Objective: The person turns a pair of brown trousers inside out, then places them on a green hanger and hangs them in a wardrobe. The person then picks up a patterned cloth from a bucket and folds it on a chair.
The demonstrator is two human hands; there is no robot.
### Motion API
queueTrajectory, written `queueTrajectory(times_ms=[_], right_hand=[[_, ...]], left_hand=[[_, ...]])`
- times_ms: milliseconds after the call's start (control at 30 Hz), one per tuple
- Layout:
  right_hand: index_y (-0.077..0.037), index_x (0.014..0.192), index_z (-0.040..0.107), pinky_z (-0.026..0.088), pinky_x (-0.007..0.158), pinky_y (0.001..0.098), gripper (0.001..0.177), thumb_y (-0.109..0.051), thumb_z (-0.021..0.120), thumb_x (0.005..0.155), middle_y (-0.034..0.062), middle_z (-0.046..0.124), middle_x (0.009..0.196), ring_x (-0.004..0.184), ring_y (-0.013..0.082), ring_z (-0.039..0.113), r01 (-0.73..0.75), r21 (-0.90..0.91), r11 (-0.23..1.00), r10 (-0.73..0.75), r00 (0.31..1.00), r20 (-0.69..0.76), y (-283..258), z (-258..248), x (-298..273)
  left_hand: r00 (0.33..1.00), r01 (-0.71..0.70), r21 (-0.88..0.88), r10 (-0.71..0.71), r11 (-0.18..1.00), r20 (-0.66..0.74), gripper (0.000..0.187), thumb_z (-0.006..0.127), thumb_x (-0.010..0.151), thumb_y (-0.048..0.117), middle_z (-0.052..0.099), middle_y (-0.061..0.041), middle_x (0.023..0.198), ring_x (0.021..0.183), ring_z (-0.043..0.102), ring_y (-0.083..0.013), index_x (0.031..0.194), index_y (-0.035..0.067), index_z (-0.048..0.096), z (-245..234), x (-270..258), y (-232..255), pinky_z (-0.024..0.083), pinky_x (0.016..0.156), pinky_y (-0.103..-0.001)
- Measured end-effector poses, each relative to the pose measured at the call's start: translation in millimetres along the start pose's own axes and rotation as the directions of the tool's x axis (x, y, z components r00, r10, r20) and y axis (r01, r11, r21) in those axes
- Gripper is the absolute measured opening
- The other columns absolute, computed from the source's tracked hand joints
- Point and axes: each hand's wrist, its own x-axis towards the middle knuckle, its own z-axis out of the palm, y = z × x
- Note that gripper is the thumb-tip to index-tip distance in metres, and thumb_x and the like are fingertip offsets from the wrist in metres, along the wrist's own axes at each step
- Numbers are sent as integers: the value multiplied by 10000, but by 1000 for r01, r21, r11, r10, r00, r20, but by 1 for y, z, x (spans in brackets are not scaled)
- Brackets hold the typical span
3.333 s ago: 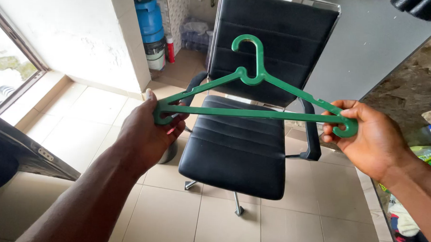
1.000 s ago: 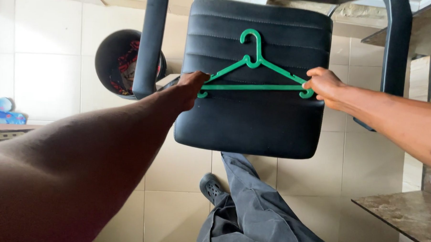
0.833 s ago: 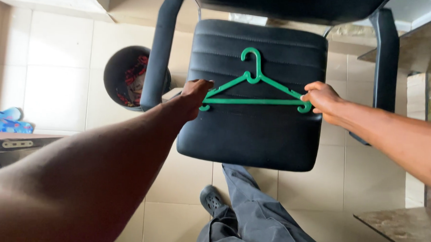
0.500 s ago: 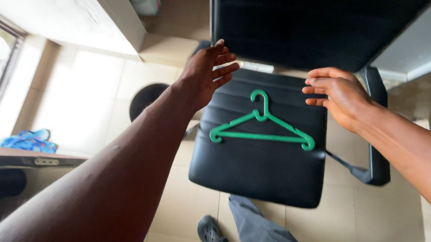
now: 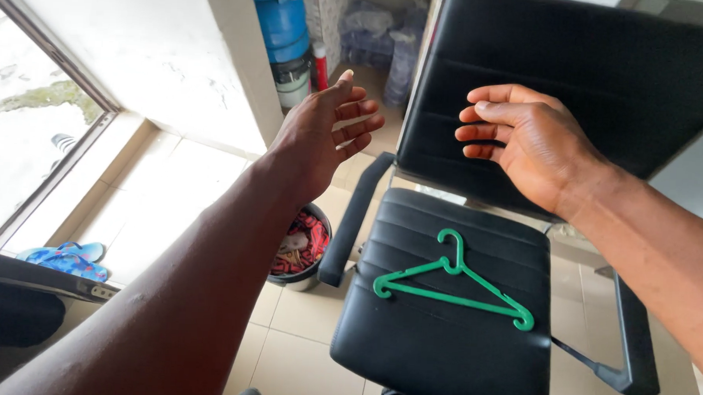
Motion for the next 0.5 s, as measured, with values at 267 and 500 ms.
queueTrajectory(times_ms=[267,500], right_hand=[[-34,1180,606,531,844,383,244,-127,586,955,97,650,1047,967,217,645,56,23,998,-58,996,72,-20,111,-22],[-32,1187,591,522,825,376,242,-129,574,966,103,642,1055,954,218,636,70,17,997,-70,997,16,-28,208,-56]], left_hand=[[996,-74,-29,75,997,42,443,610,950,421,677,-88,1082,1033,695,-223,1207,60,583,-96,-50,48,516,891,-374],[995,-51,44,47,998,90,519,560,964,440,648,-114,1151,1130,659,-241,1288,35,549,-195,-105,95,503,981,-396]])
